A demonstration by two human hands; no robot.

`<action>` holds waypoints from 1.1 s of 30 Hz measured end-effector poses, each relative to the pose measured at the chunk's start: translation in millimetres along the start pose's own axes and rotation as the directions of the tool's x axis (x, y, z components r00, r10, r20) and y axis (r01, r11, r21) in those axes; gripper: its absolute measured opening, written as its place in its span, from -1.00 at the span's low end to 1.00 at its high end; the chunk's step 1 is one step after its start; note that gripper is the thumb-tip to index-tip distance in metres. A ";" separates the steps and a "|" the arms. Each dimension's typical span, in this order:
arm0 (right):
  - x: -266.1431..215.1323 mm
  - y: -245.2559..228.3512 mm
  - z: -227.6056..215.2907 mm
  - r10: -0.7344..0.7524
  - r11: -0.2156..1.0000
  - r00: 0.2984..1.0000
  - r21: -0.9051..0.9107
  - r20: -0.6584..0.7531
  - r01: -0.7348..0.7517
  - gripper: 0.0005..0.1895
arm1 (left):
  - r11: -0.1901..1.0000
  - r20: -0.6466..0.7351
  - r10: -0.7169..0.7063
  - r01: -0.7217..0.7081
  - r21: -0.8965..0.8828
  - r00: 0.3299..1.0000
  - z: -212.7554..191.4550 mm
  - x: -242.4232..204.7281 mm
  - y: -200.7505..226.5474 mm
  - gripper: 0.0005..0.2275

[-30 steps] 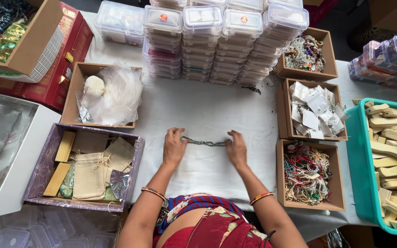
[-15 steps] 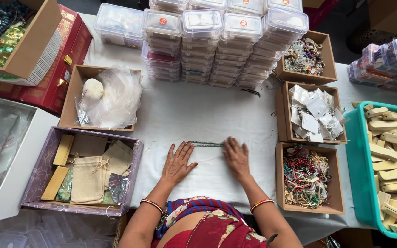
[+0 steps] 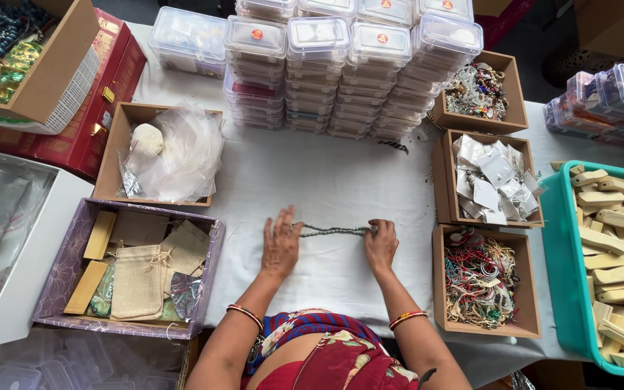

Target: The person picks up a beaded necklace, places it into a small plastic bag, then into a cloth pouch, and finally into a clear plastic container. The person repeats this process with a second necklace.

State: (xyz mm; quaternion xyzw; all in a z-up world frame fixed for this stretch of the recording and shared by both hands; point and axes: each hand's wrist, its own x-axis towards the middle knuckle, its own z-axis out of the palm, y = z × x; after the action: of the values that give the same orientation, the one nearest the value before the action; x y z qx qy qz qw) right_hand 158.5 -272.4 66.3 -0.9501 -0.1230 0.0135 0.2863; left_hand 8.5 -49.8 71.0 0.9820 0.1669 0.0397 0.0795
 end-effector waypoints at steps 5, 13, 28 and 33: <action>-26.2 -25.3 -4.1 -0.533 0.843 0.844 -0.127 -0.068 0.522 -0.84 | 0.944 -0.166 0.282 -0.304 -0.127 0.945 19.6 -11.5 18.2 -0.60; -24.3 17.1 -7.6 -0.549 0.798 0.832 -0.246 0.078 0.550 -0.82 | 0.922 -0.099 0.257 -0.275 -0.274 0.961 29.3 -21.4 -14.9 -0.59; -29.0 -6.6 9.8 -0.599 0.661 0.782 -0.447 0.169 0.603 -0.29 | 0.906 -0.070 0.399 -0.405 -0.121 0.914 31.9 -28.7 -8.4 -0.48; -16.9 20.4 -5.6 -0.410 0.784 0.902 -0.454 0.133 0.423 -0.45 | 0.928 -0.103 0.343 -0.354 -0.114 0.934 11.2 -37.5 -23.3 -0.56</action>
State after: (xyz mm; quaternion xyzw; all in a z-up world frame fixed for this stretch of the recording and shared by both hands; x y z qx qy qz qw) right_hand 147.3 -295.9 59.0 -0.9397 -0.3329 -0.0676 0.0406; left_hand -33.1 -42.2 54.1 0.9862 -0.0099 0.1038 0.1284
